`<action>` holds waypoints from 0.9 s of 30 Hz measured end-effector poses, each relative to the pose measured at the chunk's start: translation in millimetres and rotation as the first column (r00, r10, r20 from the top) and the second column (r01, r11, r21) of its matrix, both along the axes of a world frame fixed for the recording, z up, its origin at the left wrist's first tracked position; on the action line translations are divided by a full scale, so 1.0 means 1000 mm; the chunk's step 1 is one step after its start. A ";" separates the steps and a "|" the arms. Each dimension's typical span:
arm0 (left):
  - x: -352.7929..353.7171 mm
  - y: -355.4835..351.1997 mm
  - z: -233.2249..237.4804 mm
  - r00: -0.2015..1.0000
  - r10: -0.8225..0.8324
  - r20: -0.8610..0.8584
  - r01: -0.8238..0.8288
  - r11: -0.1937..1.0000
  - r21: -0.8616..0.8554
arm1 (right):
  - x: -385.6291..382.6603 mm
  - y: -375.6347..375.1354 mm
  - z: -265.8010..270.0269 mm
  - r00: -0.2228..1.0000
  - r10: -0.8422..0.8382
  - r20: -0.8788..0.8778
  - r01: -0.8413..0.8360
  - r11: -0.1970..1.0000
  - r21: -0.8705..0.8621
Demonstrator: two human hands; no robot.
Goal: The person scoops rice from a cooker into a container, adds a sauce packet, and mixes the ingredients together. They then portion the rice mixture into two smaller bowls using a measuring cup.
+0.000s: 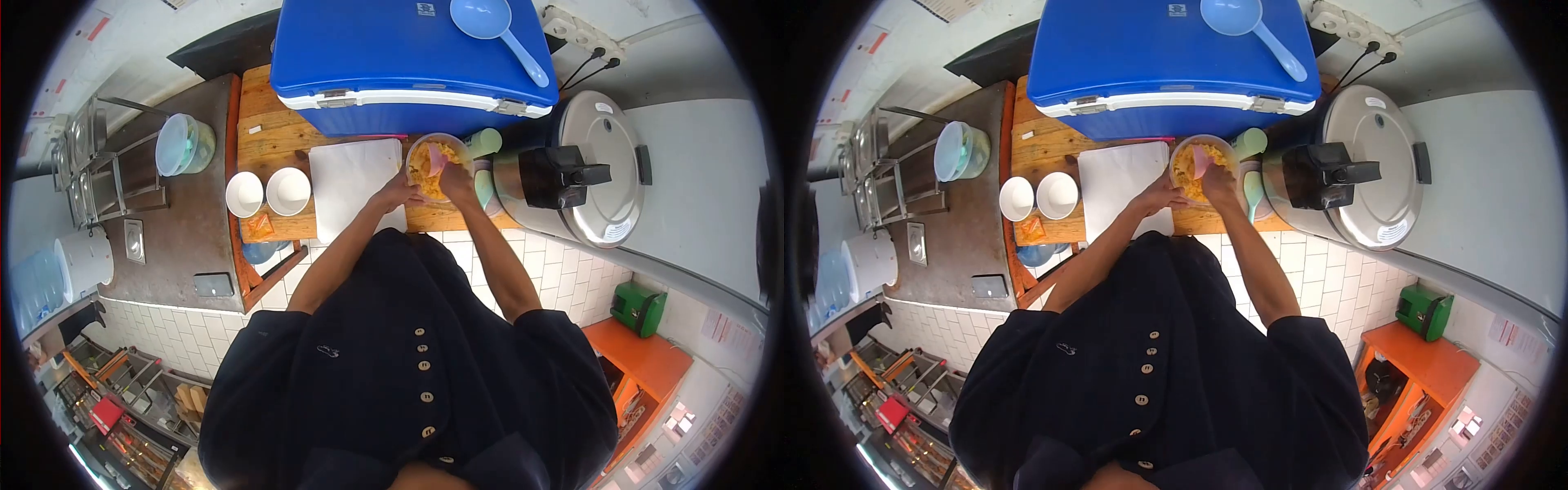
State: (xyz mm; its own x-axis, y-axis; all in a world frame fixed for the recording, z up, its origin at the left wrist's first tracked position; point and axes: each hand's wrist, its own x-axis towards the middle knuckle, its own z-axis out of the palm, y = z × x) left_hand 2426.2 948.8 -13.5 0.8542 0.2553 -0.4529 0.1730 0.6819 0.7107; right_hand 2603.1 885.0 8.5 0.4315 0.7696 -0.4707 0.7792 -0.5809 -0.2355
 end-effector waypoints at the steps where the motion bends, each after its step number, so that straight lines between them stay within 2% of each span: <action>1: 0.001 -0.001 0.002 0.999 0.035 -0.004 -0.035 0.999 0.010 | -0.011 -0.003 -0.009 1.000 -0.002 -0.006 0.002 1.000 0.014; 3: 0.004 -0.005 0.005 0.994 0.111 -0.008 -0.110 0.993 0.029 | -0.032 -0.003 -0.012 1.000 -0.020 -0.021 0.021 0.999 0.042; 5: 0.004 0.001 -0.005 1.000 0.017 -0.021 -0.015 0.997 0.077 | -0.049 -0.007 -0.009 0.997 -0.056 -0.044 0.058 0.997 0.056; 6: 0.001 0.000 -0.010 0.999 -0.028 -0.033 0.031 0.995 0.098 | -0.042 -0.010 -0.025 0.996 -0.036 -0.085 0.044 0.994 0.097; 7: -0.002 -0.002 -0.008 0.998 -0.022 -0.051 0.026 0.996 0.081 | -0.027 -0.012 -0.057 0.992 -0.016 -0.126 0.034 0.989 0.144; 8: -0.002 -0.001 -0.004 0.998 -0.015 -0.064 0.019 0.997 0.071 | -0.018 -0.007 -0.050 0.987 0.007 -0.162 0.025 0.980 0.198; 9: 0.000 -0.001 0.000 0.997 -0.003 -0.075 0.007 0.998 0.059 | 0.001 -0.006 -0.038 0.966 0.042 -0.256 -0.025 0.997 0.072; 12: 0.000 -0.002 0.014 0.993 0.008 -0.115 -0.005 1.000 0.029 | 0.032 -0.009 -0.023 0.830 -0.124 -0.544 0.071 0.990 -0.118; 14: -0.002 0.000 0.013 0.994 0.008 -0.110 -0.004 0.999 0.039 | 0.038 -0.011 -0.019 0.719 -0.220 -0.660 0.160 0.975 -0.151; 18: 0.001 0.001 0.021 0.995 -0.013 -0.101 0.019 0.998 0.059 | 0.052 -0.021 0.002 0.504 -0.339 -0.794 0.249 0.938 -0.242; 19: -0.001 -0.001 0.018 0.997 -0.001 -0.077 0.007 0.997 0.075 | 0.052 -0.024 0.003 0.533 -0.331 -0.779 0.252 0.941 -0.227; 21: -0.006 -0.001 0.010 1.000 0.011 -0.026 -0.008 0.994 0.108 | 0.057 -0.030 0.007 0.468 -0.334 -0.818 0.271 0.936 -0.226; 24: -0.025 -0.017 0.009 0.884 0.161 -0.438 -0.056 0.969 0.242 | 0.068 -0.044 0.034 0.414 -0.324 -0.850 0.315 0.928 -0.201; 25: -0.037 -0.011 0.005 0.884 -0.034 -0.466 0.164 0.957 0.240 | 0.072 -0.051 0.041 0.382 -0.315 -0.869 0.336 0.923 -0.188; 26: -0.045 -0.006 0.000 0.839 -0.230 -0.492 0.382 0.894 0.233 | 0.076 -0.060 0.047 0.348 -0.307 -0.886 0.363 0.915 -0.175; 27: -0.045 -0.013 -0.011 0.846 -0.313 -0.432 0.451 0.851 0.267 | 0.078 -0.066 0.053 0.338 -0.266 -0.903 0.370 0.920 -0.132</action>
State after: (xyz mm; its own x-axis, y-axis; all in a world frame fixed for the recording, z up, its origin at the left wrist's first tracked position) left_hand 2381.1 936.2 -24.1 0.7089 0.1407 -0.6911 0.6562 0.2275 0.7195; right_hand 2681.6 819.3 61.2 0.0232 0.7290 -0.6841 -0.1549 -0.6734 -0.7228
